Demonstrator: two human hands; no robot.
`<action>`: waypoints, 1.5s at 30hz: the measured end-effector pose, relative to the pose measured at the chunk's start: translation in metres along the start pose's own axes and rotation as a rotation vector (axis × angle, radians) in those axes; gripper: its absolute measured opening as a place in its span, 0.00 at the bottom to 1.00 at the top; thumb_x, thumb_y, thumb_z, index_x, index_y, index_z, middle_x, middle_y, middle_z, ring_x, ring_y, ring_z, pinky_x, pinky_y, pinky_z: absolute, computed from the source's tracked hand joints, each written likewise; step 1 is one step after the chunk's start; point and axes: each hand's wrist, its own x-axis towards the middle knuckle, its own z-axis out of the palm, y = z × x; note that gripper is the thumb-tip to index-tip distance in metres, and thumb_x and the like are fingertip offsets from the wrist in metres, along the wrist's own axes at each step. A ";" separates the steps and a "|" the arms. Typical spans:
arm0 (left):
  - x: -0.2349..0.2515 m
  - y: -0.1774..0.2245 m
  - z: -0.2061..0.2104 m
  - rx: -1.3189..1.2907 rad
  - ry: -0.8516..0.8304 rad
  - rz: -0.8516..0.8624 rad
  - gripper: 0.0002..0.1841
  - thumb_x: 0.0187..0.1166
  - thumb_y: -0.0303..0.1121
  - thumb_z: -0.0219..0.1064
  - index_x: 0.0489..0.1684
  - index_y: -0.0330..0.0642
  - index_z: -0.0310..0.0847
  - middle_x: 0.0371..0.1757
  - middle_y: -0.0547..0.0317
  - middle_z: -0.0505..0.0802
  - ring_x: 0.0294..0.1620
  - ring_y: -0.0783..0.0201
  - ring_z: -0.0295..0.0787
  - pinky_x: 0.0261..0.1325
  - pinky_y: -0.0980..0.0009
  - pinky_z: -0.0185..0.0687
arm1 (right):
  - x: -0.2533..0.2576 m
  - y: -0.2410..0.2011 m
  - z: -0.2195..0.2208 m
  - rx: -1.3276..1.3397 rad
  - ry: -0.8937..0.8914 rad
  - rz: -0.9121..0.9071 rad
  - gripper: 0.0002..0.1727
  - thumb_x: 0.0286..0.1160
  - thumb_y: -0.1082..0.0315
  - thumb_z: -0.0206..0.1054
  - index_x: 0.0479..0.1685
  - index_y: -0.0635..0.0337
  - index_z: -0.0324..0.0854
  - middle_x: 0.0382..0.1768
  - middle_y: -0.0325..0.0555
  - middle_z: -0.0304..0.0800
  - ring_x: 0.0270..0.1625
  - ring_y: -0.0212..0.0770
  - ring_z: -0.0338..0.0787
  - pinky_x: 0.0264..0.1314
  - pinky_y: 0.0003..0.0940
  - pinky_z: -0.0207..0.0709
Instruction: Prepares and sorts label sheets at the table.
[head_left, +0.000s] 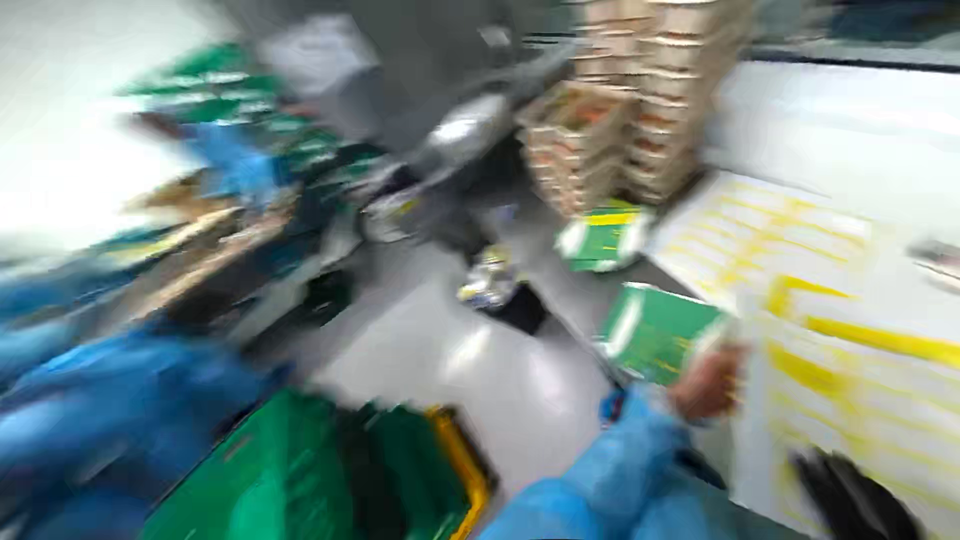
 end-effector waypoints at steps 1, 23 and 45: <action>0.012 -0.003 0.000 -0.071 0.011 0.008 0.18 0.91 0.47 0.53 0.58 0.46 0.83 0.37 0.61 0.93 0.36 0.68 0.91 0.40 0.67 0.90 | -0.007 0.000 0.010 -0.052 -0.005 0.027 0.31 0.83 0.58 0.53 0.88 0.49 0.67 0.85 0.56 0.71 0.87 0.61 0.69 0.85 0.61 0.61; -0.005 -0.061 0.075 0.178 0.117 0.078 0.15 0.82 0.41 0.71 0.57 0.40 0.84 0.42 0.50 0.95 0.38 0.60 0.96 0.42 0.60 0.95 | 0.059 -0.006 -0.002 0.400 0.538 0.635 0.26 0.78 0.54 0.73 0.72 0.54 0.85 0.75 0.44 0.84 0.78 0.41 0.81 0.79 0.40 0.78; -0.017 -0.071 0.094 0.283 0.132 0.061 0.13 0.74 0.44 0.78 0.46 0.47 0.90 0.35 0.58 0.95 0.29 0.66 0.92 0.33 0.66 0.90 | 0.041 0.007 -0.032 0.538 0.480 0.660 0.10 0.73 0.63 0.76 0.49 0.54 0.95 0.44 0.37 0.97 0.43 0.28 0.94 0.48 0.28 0.90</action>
